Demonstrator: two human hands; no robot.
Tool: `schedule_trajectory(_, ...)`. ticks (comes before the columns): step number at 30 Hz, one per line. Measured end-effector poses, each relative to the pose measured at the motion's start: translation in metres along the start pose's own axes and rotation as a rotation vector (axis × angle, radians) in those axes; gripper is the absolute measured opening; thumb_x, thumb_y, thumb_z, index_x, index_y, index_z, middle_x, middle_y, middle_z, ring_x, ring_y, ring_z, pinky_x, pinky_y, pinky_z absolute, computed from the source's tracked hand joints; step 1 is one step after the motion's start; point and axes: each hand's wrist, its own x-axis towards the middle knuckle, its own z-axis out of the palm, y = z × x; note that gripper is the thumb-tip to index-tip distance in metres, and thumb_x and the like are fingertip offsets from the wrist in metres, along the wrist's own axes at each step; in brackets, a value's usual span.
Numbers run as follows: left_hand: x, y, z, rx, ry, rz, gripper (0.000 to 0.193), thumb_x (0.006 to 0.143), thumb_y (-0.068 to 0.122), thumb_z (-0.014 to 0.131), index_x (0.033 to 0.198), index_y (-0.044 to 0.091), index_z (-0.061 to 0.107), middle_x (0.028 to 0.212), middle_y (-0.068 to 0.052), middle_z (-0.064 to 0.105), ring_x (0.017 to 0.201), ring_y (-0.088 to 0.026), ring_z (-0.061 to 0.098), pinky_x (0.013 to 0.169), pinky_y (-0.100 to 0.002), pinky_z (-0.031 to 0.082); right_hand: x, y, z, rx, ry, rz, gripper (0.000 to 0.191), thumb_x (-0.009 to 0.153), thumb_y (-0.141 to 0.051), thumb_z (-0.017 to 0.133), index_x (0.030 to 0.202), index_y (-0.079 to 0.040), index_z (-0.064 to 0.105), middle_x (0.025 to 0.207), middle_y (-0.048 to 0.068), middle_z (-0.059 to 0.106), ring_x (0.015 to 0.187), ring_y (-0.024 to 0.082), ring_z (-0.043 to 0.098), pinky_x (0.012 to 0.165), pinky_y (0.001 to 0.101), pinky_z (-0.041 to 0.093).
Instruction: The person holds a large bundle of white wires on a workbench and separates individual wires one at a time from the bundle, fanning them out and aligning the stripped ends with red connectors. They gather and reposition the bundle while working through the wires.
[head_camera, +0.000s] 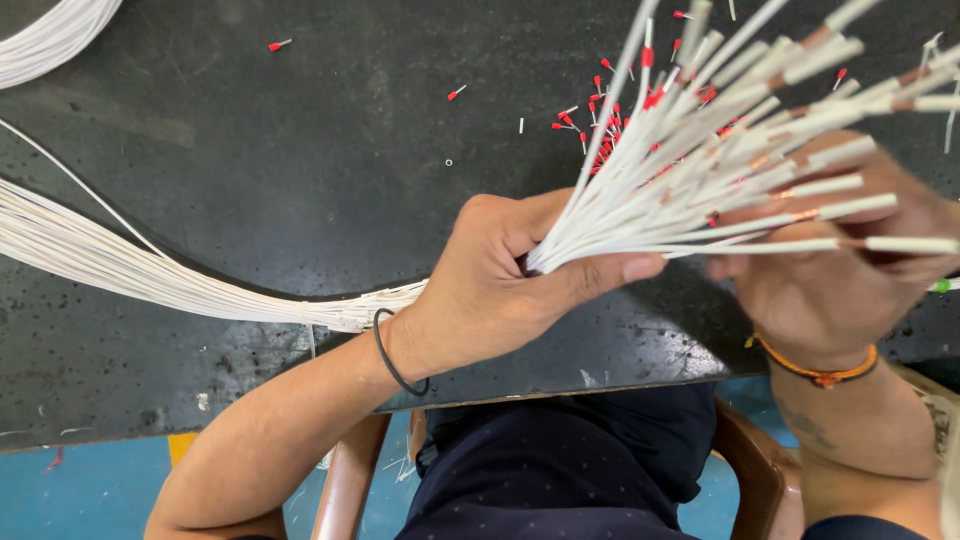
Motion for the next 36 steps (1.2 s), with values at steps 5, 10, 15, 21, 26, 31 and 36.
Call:
schedule_trajectory(5,-0.001,-0.001,0.000,0.058,-0.036,-0.003,0.028,0.101,0.017,0.078,0.127,0.007,0.073,0.091,0.002,0.077,0.076,0.001,0.059,0.071,-0.021,0.052,-0.012,0.021,-0.030,-0.122,0.030,-0.213,0.021,0.110,-0.016,0.065,0.110,0.003,0.056,0.099,0.019,0.066,0.084,0.026,0.072,0.079,0.0352,0.064)
schedule_trajectory(10,-0.004,-0.002,0.002,0.076,-0.012,0.102,0.024,0.107,0.014,0.075,0.129,0.007,0.069,0.103,-0.002,0.081,0.088,-0.001,0.073,0.079,-0.021,0.061,-0.025,0.032,-0.040,-0.108,0.098,-0.159,0.018,0.108,-0.014,0.068,0.107,0.003,0.060,0.098,0.018,0.068,0.083,0.026,0.071,0.081,0.0370,0.063)
schedule_trajectory(15,-0.007,0.001,0.002,0.194,0.046,0.100,0.032,0.101,0.014,0.077,0.131,0.009,0.069,0.091,-0.005,0.079,0.067,-0.008,0.071,0.067,-0.022,0.058,-0.020,0.025,-0.030,-0.146,0.062,-0.138,0.016,0.103,-0.014,0.071,0.106,0.000,0.063,0.096,0.015,0.070,0.080,0.024,0.072,0.077,0.0350,0.062)
schedule_trajectory(21,-0.010,-0.003,0.005,0.211,0.158,0.266,0.028,0.100,0.019,0.078,0.122,0.007,0.067,0.099,-0.010,0.075,0.090,-0.020,0.073,0.074,-0.023,0.059,-0.008,0.019,-0.011,-0.200,-0.025,-0.134,0.016,0.096,-0.014,0.074,0.105,-0.002,0.067,0.094,0.012,0.072,0.077,0.022,0.073,0.072,0.0326,0.061)
schedule_trajectory(26,-0.011,-0.003,0.006,0.020,0.211,0.180,0.027,0.099,0.022,0.076,0.121,0.007,0.070,0.097,-0.006,0.079,0.079,0.000,0.070,0.075,-0.023,0.060,0.013,0.003,0.005,-0.239,-0.112,-0.182,0.017,0.091,-0.014,0.076,0.104,-0.004,0.070,0.092,0.009,0.074,0.075,0.020,0.074,0.068,0.0306,0.060)
schedule_trajectory(31,0.004,-0.002,-0.005,0.054,0.267,0.222,0.024,0.104,0.024,0.075,0.122,0.008,0.073,0.094,0.000,0.079,0.079,0.001,0.064,0.074,-0.020,0.057,0.041,-0.036,0.032,-0.221,-0.577,-0.207,0.020,0.085,-0.014,0.079,0.103,-0.007,0.073,0.091,0.006,0.076,0.072,0.019,0.074,0.064,0.0286,0.060)
schedule_trajectory(36,0.004,-0.002,-0.010,-0.187,0.269,0.165,0.025,0.105,0.021,0.074,0.121,0.002,0.073,0.095,0.001,0.076,0.084,0.000,0.061,0.075,-0.020,0.056,0.028,-0.009,0.048,-0.680,-0.900,-0.109,0.020,0.081,-0.015,0.083,0.097,-0.007,0.075,0.085,0.006,0.075,0.068,0.020,0.072,0.061,0.0308,0.057)
